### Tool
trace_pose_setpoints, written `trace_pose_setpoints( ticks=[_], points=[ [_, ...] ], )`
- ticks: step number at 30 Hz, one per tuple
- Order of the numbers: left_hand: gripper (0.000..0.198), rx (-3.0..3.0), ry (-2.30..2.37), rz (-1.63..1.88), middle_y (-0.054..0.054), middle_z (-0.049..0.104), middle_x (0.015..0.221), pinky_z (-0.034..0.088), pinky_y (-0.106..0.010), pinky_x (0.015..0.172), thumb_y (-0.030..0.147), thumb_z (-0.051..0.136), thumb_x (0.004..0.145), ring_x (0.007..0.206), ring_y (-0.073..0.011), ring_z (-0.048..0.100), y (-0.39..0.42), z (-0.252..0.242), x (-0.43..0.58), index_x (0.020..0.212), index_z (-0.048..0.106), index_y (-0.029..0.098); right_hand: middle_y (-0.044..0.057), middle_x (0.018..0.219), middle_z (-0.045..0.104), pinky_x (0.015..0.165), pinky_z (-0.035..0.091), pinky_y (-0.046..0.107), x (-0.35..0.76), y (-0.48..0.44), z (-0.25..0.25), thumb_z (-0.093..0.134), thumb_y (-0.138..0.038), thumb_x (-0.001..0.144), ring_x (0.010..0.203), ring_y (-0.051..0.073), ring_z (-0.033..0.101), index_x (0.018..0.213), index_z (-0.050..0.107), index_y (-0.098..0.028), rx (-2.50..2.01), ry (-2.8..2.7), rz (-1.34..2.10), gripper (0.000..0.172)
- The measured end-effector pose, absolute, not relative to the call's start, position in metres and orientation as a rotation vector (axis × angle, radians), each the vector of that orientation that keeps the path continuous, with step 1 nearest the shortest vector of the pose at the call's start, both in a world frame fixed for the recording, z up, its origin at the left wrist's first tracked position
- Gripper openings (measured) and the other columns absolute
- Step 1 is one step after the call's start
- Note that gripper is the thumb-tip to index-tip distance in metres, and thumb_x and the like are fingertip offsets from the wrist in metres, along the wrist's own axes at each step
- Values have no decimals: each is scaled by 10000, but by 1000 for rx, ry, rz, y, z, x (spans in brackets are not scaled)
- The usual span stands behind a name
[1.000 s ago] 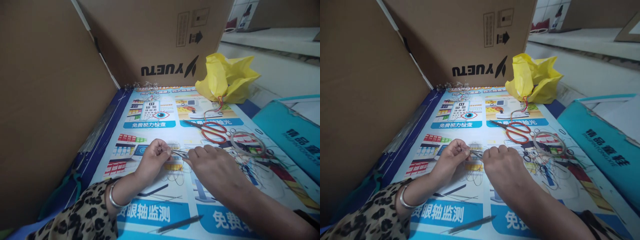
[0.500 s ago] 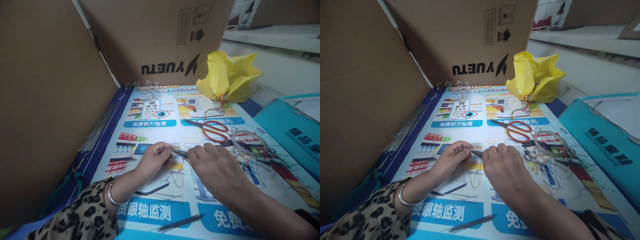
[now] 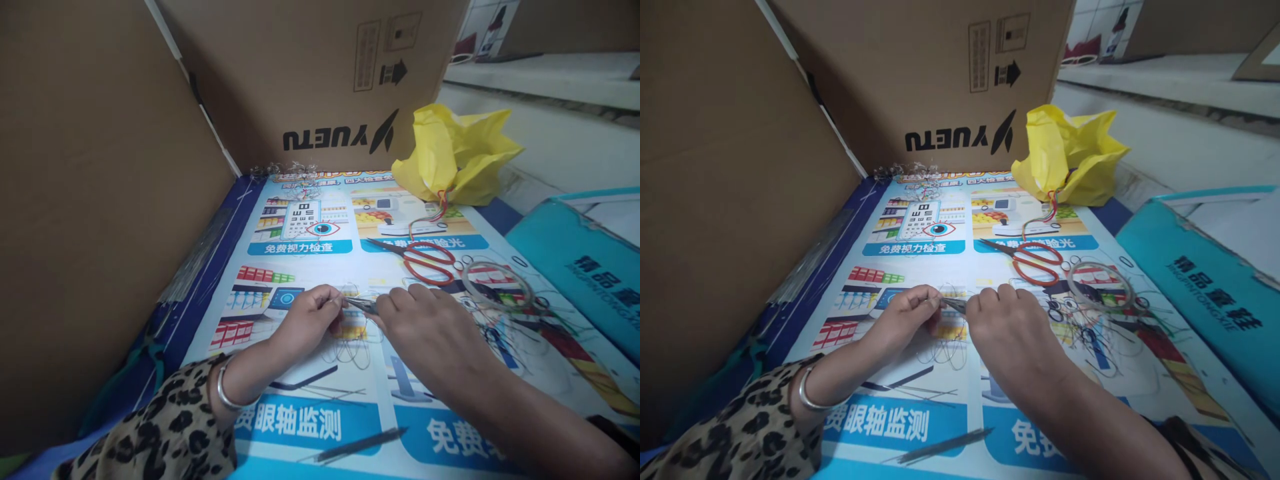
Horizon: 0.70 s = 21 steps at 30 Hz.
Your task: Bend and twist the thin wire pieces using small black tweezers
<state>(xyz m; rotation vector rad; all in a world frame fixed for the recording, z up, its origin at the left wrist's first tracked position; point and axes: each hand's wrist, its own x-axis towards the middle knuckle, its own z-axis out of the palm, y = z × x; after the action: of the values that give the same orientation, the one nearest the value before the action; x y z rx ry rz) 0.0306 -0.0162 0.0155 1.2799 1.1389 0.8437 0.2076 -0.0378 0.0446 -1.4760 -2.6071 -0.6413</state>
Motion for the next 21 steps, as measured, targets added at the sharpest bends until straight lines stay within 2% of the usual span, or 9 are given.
trace_pose_setpoints(
  ticks=[5, 12, 21],
  points=[
    [176, 1329, 1169, 890, 10, 537, 560, 382, -232, 556, 263, 484, 805, 523, -98, 488, -18, 15, 33, 672, 533, 159, 66, 663, 581, 565, 218, 302, 209, -38, 48, 538, -263, 808, 645, 175, 478, 721, 587, -160, -1495, -2610, -613, 144],
    [159, 1304, 1125, 957, 10, 560, 636, 410, -240, 603, 278, 471, 828, 557, -100, 515, -21, 16, 34, 741, 537, 163, 61, 645, 564, 563, 215, 303, 209, -40, 52, 556, -292, 795, 637, 191, 480, 705, 572, -172, -1488, -2572, -680, 150],
    [180, 1360, 1131, 971, 4, 563, 667, 417, -234, 616, 299, 460, 841, 603, -103, 520, -25, 12, 36, 744, 530, 165, 52, 617, 551, 563, 208, 308, 207, -43, 52, 563, -283, 787, 612, 184, 472, 680, 565, -173, -1455, -2518, -762, 154]
  ],
)
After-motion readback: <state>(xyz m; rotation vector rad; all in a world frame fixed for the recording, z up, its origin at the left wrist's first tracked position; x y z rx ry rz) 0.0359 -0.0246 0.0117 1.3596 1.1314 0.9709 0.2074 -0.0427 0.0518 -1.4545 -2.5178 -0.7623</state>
